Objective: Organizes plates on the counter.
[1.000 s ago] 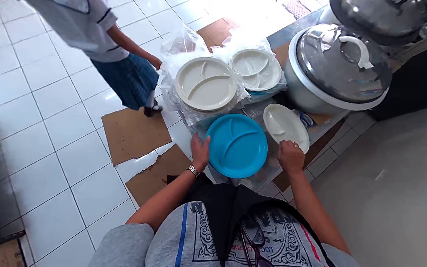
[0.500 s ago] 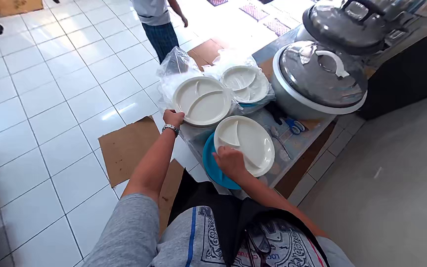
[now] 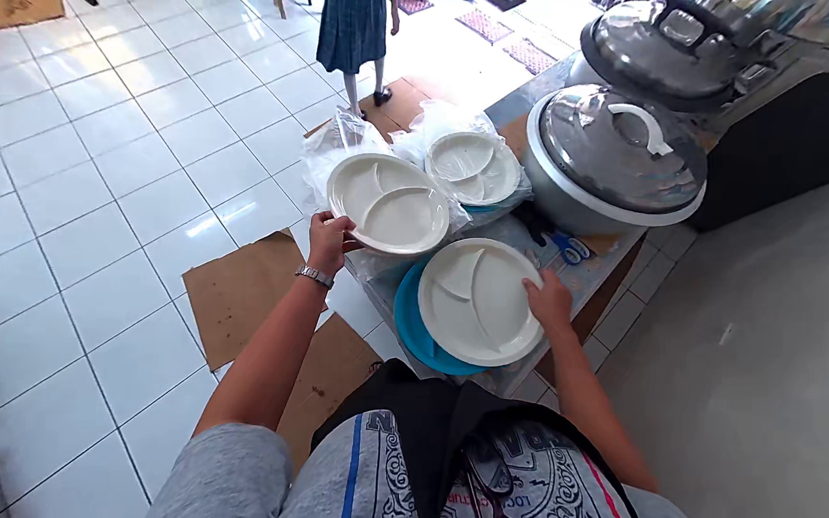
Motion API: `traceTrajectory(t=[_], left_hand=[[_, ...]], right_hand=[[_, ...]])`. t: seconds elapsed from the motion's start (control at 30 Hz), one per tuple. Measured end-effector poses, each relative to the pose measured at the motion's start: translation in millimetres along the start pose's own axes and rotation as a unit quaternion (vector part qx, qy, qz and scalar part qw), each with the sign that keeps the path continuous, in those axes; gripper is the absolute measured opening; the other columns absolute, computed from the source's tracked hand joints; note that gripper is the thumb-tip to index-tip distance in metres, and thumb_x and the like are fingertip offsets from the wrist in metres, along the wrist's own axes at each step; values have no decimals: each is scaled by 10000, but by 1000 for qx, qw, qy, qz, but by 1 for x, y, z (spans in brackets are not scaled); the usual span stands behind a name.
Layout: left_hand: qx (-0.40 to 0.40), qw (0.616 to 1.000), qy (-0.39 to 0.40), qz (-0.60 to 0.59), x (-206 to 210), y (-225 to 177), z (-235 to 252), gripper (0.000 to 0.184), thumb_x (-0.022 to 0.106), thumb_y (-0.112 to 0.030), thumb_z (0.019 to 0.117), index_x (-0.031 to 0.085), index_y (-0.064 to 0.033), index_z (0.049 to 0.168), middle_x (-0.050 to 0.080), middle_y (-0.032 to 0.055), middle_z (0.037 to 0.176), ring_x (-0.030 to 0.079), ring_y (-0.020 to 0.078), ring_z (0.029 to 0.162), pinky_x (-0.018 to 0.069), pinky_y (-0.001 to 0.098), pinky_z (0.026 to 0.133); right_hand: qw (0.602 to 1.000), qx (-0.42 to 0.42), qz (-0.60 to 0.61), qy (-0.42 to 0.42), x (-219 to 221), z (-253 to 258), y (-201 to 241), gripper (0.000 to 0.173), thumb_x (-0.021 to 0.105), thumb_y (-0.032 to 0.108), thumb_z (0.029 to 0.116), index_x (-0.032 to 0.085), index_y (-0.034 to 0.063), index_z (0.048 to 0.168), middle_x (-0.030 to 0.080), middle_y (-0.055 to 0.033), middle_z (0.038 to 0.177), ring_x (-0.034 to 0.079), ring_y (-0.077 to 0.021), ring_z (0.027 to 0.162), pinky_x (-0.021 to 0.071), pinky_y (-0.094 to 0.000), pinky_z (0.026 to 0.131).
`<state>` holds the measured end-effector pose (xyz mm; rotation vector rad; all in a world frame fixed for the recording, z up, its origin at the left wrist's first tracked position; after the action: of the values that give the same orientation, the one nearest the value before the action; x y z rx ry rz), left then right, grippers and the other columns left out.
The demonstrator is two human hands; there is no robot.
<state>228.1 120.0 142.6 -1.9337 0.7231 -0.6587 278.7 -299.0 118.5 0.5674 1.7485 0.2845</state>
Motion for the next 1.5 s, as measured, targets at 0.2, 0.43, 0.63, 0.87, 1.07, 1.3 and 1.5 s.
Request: traceTrajectory(t=[0.2, 0.43, 0.63, 0.87, 1.07, 1.3, 1.5], left_hand=[[-13, 996, 82, 24, -30, 20, -86, 514, 496, 3, 1008, 360, -146, 1480, 659, 122, 1058, 699, 217, 790, 606, 392, 664], [-163, 979, 107, -57, -3, 113, -152, 540, 493, 86, 980, 331, -45, 1479, 660, 182, 1089, 722, 271, 831, 625, 421, 680], [-120, 985, 125, -20, 7, 141, -173, 438, 359, -183, 1128, 347, 9, 1521, 643, 187, 1253, 709, 221, 981, 603, 379, 822], [102, 933, 87, 335, -8, 129, -172, 480, 559, -192, 1048, 507, 69, 1446, 596, 263, 1183, 641, 256, 930, 547, 354, 824], [112, 950, 113, 268, 15, 159, -160, 583, 375, -163, 1092, 194, 94, 1583, 255, 324, 1621, 353, 350, 1496, 317, 424, 1223], [222, 902, 71, 363, 35, 144, -142, 574, 333, 7, 1025, 195, 129, 1569, 217, 347, 1628, 270, 442, 1522, 234, 486, 1250], [214, 858, 167, 435, 38, 127, -108, 564, 340, 19, 1035, 221, 81, 1583, 239, 276, 1651, 297, 392, 1523, 253, 472, 1241]], right_hand=[[952, 51, 189, -235, -85, -28, -58, 478, 489, 117, 1070, 381, -143, 1456, 510, -354, 1413, 546, -397, 1320, 433, -480, 1127], [941, 21, 316, -120, -74, -40, -20, 470, 487, 76, 1073, 361, -59, 1504, 526, -277, 1409, 612, -265, 1208, 517, -400, 1020], [964, -43, 261, 4, 19, -34, 1, 502, 480, 38, 1060, 373, 29, 1550, 533, -257, 1461, 601, -331, 1282, 501, -492, 1060], [995, -64, 70, 10, 38, -50, 6, 436, 577, 138, 1019, 565, -2, 1433, 565, -276, 1377, 570, -416, 1265, 468, -526, 1067], [999, -32, 10, -17, 2, 15, -35, 473, 588, 366, 1043, 640, 11, 1351, 536, -302, 1423, 494, -495, 1332, 417, -629, 1073], [984, 88, -140, 60, 30, 55, -94, 436, 528, 116, 1036, 507, -50, 1439, 473, -300, 1483, 444, -442, 1409, 397, -555, 1126], [993, 105, 52, 29, 19, -3, -76, 378, 424, 85, 1078, 447, -11, 1443, 665, -244, 1234, 664, -377, 1152, 515, -528, 992]])
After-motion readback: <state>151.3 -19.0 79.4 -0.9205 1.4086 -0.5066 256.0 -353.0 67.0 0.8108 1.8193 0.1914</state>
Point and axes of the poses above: each hand's wrist, its own z-axis towards the middle knuckle, its own x-axis out of the palm, y = z × x, the point moved 4 cm from there along z, towards the middle knuckle
